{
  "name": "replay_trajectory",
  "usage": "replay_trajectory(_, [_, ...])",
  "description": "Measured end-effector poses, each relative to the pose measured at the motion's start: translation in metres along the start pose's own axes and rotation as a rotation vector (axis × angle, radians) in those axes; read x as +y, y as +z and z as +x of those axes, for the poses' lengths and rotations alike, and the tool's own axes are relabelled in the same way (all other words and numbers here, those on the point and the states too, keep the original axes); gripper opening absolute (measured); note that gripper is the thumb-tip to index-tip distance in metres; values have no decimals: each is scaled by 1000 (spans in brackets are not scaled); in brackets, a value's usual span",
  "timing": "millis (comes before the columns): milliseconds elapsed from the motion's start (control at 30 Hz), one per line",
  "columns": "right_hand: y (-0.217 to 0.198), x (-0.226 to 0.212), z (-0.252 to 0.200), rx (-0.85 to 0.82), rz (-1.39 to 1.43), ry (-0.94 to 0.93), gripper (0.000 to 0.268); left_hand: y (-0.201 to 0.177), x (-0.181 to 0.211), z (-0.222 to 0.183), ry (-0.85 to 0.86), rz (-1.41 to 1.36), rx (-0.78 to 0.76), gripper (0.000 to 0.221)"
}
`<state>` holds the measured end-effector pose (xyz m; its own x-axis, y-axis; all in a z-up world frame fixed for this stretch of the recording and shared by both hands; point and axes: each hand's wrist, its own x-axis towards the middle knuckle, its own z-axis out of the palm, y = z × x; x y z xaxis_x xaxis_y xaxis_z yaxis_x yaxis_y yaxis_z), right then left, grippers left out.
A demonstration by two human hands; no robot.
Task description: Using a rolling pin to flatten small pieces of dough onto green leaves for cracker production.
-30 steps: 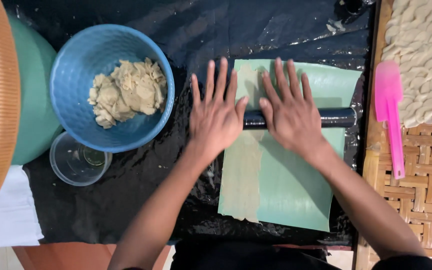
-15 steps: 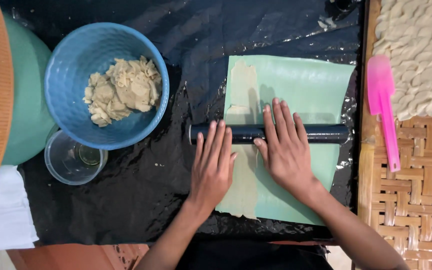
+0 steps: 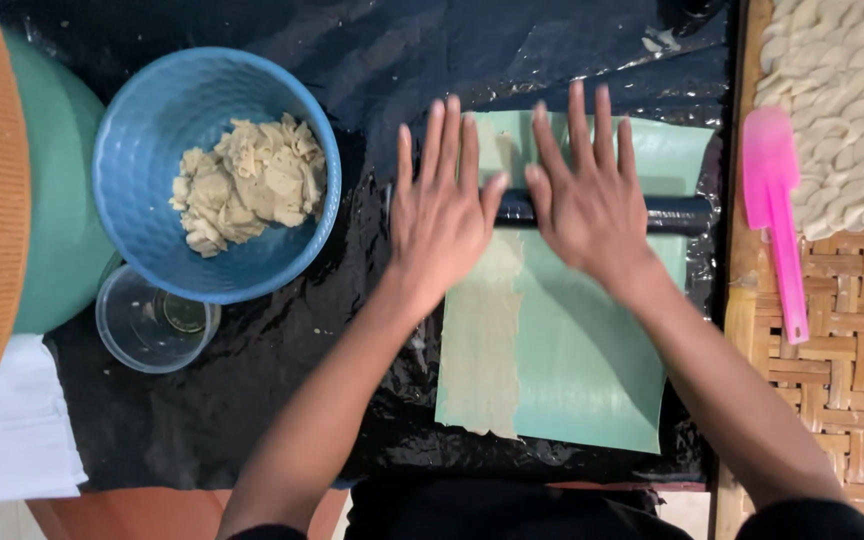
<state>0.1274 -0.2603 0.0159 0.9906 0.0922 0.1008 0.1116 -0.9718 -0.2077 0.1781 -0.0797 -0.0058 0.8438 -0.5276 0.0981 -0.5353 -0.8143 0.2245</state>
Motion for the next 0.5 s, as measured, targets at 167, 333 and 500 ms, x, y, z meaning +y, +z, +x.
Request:
replay_trajectory(167, [5, 23, 42, 135, 79, -15, 57, -9, -15, 49, 1, -56, 31, 76])
replay_trajectory(333, [7, 41, 63, 361, 153, -9, 45, -4, -23, 55, -2, -96, 279, 72])
replay_trajectory(500, [-15, 45, 57, 589, 507, 149, 39, -42, -6, 1, 22, -341, -108, 49])
